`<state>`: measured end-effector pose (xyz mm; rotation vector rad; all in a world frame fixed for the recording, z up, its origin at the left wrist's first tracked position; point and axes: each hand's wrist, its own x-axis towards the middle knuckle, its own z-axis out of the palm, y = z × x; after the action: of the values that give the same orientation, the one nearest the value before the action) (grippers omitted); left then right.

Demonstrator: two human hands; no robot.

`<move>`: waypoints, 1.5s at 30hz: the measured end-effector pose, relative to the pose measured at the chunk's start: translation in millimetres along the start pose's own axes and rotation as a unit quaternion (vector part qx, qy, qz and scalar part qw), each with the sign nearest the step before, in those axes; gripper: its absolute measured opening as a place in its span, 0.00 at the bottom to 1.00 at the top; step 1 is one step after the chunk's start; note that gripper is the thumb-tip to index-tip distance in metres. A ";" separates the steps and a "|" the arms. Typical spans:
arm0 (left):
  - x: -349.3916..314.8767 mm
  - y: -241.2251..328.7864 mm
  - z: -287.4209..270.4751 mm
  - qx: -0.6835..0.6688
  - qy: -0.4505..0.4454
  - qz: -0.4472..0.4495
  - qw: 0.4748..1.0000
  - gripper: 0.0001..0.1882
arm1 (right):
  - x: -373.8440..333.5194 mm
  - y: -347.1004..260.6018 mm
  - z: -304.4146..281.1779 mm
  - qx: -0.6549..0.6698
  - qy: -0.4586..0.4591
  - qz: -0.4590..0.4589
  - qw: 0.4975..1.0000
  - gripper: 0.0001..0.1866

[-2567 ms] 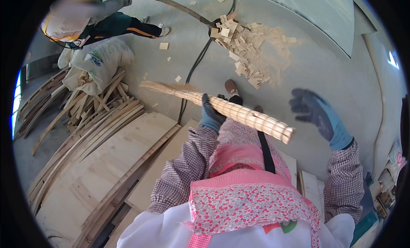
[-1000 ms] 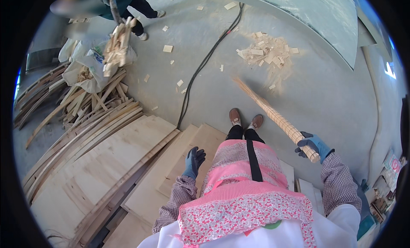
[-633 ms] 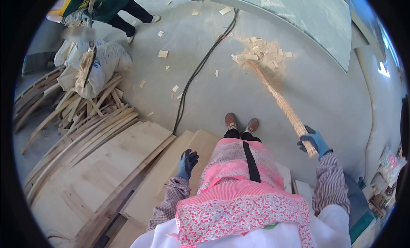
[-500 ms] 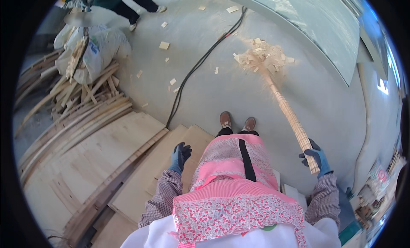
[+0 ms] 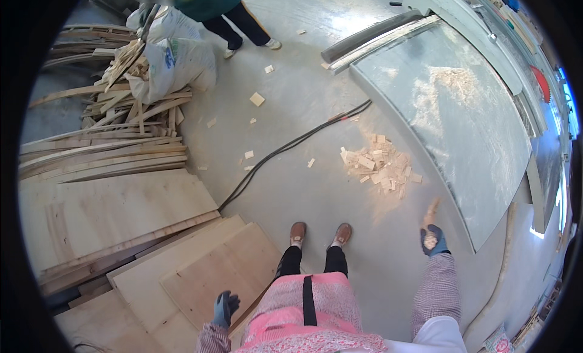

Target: The person sweeps scattered wood shavings on a workshop floor using a broom and a dustpan. They gather the debris into a pile and then scoop it into the dustpan. Another person is visible in the background working with wood.

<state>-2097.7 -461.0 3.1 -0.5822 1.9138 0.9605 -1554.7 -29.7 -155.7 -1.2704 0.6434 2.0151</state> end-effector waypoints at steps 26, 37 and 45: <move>51.5 47.0 76.7 0.074 -0.227 0.110 0.965 0.22 | -326.1 260.4 -4.7 -0.085 0.181 -0.472 0.859 0.29; 56.2 6.7 32.4 0.094 -0.192 0.109 0.971 0.21 | -358.7 210.1 46.9 -0.418 0.184 -0.576 0.678 0.41; 22.7 -57.1 29.4 0.040 -0.159 0.132 0.978 0.19 | -365.9 212.8 87.5 -0.622 0.177 -0.472 0.599 0.43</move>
<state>-2053.6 -471.4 -47.7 -0.1164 1.7539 1.0663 -1652.3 -208.0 225.8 -2.0755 -1.3930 1.0326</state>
